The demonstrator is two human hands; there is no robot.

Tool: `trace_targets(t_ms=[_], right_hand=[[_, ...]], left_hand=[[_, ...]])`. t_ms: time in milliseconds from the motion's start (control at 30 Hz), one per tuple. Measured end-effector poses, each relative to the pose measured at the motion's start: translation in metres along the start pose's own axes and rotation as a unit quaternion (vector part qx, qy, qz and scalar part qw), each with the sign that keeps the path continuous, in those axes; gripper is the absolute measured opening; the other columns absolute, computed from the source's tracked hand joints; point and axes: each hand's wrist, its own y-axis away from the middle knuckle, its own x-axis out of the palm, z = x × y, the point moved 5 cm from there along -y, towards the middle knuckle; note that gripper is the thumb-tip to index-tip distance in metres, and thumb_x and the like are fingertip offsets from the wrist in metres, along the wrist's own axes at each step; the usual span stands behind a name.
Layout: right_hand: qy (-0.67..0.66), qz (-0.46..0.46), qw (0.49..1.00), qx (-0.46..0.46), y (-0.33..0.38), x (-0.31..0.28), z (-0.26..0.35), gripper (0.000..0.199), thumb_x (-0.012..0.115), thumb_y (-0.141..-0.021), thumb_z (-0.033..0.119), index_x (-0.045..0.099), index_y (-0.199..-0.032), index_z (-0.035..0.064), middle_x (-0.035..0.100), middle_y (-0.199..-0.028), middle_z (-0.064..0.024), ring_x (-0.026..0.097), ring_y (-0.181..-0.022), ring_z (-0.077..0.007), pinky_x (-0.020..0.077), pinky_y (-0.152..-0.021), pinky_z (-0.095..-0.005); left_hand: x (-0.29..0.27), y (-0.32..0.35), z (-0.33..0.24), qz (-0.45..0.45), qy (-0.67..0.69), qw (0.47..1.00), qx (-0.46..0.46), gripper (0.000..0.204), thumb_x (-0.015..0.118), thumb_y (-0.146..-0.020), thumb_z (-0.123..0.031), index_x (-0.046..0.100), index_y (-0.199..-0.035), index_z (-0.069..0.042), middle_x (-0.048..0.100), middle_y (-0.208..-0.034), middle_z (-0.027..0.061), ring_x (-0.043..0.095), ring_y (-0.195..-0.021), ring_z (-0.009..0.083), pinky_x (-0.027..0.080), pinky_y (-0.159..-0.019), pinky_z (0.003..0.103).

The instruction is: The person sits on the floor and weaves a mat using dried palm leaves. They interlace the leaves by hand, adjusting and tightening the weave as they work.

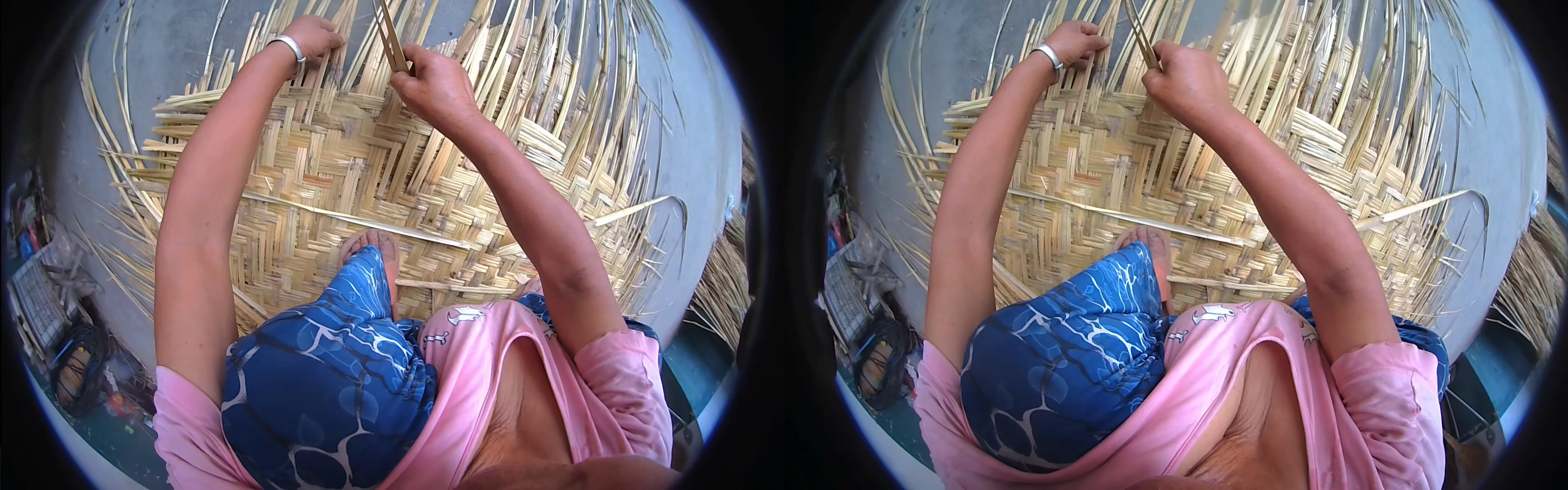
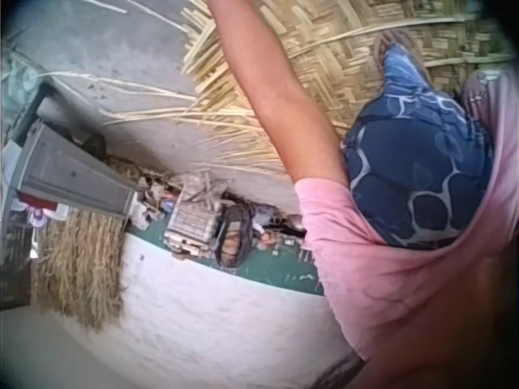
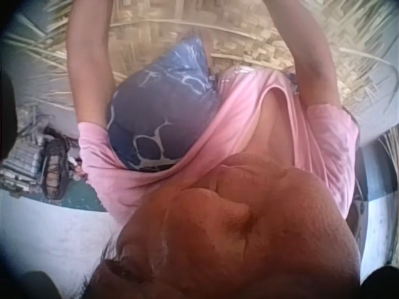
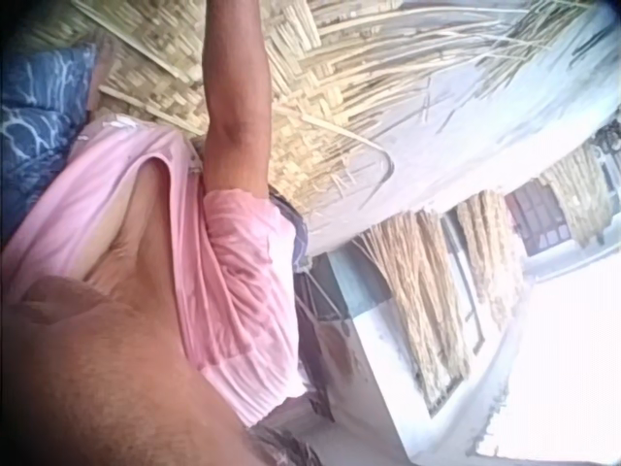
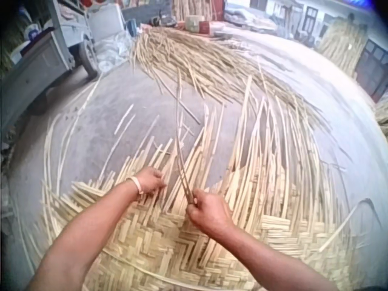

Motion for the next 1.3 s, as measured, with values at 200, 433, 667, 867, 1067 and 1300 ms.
trace_targets(t_ms=[200, 433, 667, 867, 1067, 1300], right_hand=[[0.006, -0.003, 1.000, -0.010, 0.001, 0.002, 0.000, 0.015, 0.056, -0.077, 0.020, 0.063, -0.087, 0.0098, 0.063, -0.069, -0.0102, 0.063, -0.067, -0.0278, 0.0500, -0.062, -0.0413], [0.016, 0.025, 1.000, 0.004, -0.001, 0.003, 0.001, 0.014, 0.056, -0.077, 0.019, 0.062, -0.085, 0.0089, 0.063, -0.068, -0.0105, 0.063, -0.065, -0.0282, 0.0497, -0.061, -0.0418], [-0.008, 0.014, 1.000, 0.001, 0.000, 0.004, 0.000, 0.022, 0.058, -0.078, 0.019, 0.062, -0.096, 0.0059, 0.065, -0.070, -0.0118, 0.063, -0.064, -0.0242, 0.0496, -0.063, -0.0379], [-0.044, -0.014, 0.999, 0.018, -0.001, 0.006, -0.005, 0.017, 0.057, -0.075, 0.019, 0.061, -0.086, 0.0070, 0.064, -0.071, -0.0144, 0.062, -0.067, -0.0325, 0.0492, -0.063, -0.0426], [-0.090, -0.035, 0.995, 0.029, 0.008, 0.004, -0.002, 0.021, 0.056, -0.075, 0.020, 0.059, -0.092, 0.0070, 0.063, -0.074, -0.0157, 0.062, -0.072, -0.0346, 0.0484, -0.068, -0.0440], [-0.082, -0.057, 0.993, 0.055, 0.009, 0.012, -0.011, 0.020, 0.056, -0.076, 0.020, 0.057, -0.090, 0.0050, 0.062, -0.074, -0.0178, 0.061, -0.073, -0.0369, 0.0479, -0.070, -0.0448]], left_hand=[[-0.011, 0.016, 0.008, -0.013, -0.005, 1.000, -0.001, 0.023, 0.072, -0.078, -0.021, 0.061, -0.084, -0.002, 0.059, -0.063, 0.0043, 0.052, -0.045, 0.0107, 0.042, -0.042, 0.024], [-0.007, 0.026, 0.009, -0.176, -0.238, 0.951, 0.093, 0.025, 0.071, -0.078, -0.023, 0.061, -0.093, -0.005, 0.063, -0.074, 0.0083, 0.062, -0.069, 0.0214, 0.049, -0.065, 0.035], [0.004, 0.018, 0.004, -0.090, -0.153, 0.977, 0.122, 0.028, 0.059, -0.082, -0.013, 0.056, -0.109, -0.006, 0.064, -0.086, 0.0084, 0.064, -0.082, 0.0233, 0.051, -0.074, 0.033], [0.012, 0.024, -0.031, 0.038, 0.200, 0.979, -0.011, 0.029, 0.067, -0.079, -0.016, 0.053, -0.100, -0.003, 0.060, -0.090, 0.0048, 0.061, -0.066, 0.0110, 0.053, -0.057, 0.025], [0.021, 0.008, -0.039, 0.073, 0.106, 0.992, -0.013, 0.050, 0.076, -0.072, -0.024, 0.053, -0.110, 0.001, 0.059, -0.080, 0.0048, 0.055, -0.055, 0.0110, 0.048, -0.049, 0.025], [0.027, 0.003, -0.026, 0.084, 0.256, 0.961, 0.059, 0.027, 0.072, -0.074, -0.011, 0.055, -0.094, -0.003, 0.060, -0.081, 0.0027, 0.057, -0.070, 0.0119, 0.049, -0.068, 0.026]])
